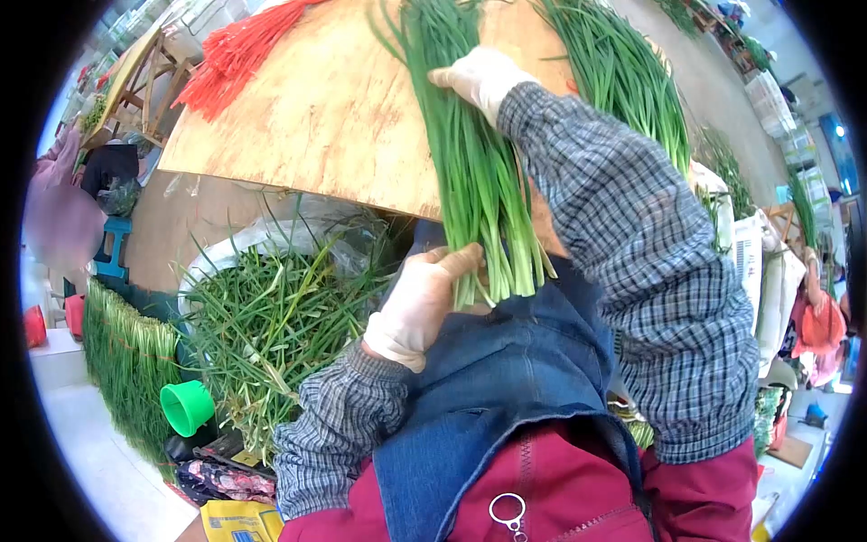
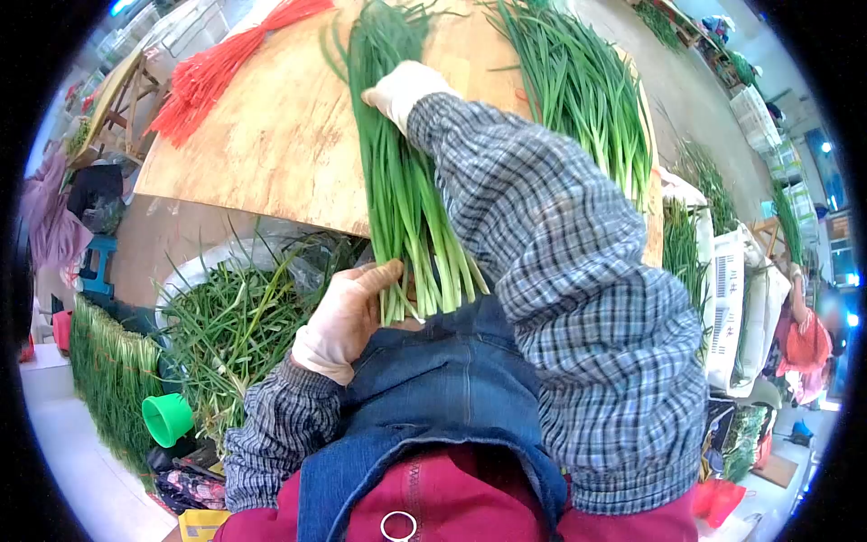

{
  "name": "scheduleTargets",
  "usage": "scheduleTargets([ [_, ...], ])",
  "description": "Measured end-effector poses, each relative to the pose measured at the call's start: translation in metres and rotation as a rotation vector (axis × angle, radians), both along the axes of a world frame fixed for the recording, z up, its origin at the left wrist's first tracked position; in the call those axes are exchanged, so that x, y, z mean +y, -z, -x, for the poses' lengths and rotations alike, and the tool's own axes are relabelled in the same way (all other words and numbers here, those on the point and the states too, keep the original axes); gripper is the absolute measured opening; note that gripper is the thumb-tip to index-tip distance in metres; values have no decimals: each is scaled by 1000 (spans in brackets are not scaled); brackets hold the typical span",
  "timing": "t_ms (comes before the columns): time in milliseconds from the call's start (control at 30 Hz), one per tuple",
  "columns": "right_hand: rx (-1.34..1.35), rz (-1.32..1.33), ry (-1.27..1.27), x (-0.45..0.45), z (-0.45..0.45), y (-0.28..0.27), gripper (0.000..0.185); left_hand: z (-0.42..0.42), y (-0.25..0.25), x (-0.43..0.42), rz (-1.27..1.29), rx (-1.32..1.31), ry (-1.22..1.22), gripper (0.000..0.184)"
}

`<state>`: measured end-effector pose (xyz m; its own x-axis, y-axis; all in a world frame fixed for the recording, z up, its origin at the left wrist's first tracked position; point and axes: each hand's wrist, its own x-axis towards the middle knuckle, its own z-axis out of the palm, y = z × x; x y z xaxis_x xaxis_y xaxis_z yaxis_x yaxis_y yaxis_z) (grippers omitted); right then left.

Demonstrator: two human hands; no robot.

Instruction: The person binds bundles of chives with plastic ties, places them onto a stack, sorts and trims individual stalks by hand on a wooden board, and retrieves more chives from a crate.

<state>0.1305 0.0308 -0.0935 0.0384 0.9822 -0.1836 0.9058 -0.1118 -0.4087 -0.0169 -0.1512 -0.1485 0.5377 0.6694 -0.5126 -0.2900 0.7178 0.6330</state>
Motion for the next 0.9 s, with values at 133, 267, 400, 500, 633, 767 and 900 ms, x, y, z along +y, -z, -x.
scheduleTargets([
  [133, 26, -126, -44, -27, -15, -38, 57, 5, 7, 1, -1, -93, -68, 36],
  [267, 55, -280, -80, -77, -58, -36, 57, 7, 14, 1, -24, -146, -97, 37],
  [400, 87, -214, -46, -130, -87, -4, 66, 1, 6, 4, -41, -129, -105, 38],
  [500, 225, 29, 105, -150, -73, 2, 52, -4, -1, 7, 5, -125, -95, 36],
  [633, 416, 84, 46, -151, -38, 6, 37, -18, -8, 5, -20, -102, -126, 36],
  [767, 409, -86, -70, -159, -15, 16, 32, -22, -9, 0, -108, -60, -207, 30],
  [900, 510, -98, -126, -185, -6, 12, 26, -3, -27, -17, -54, 90, -140, 32],
])
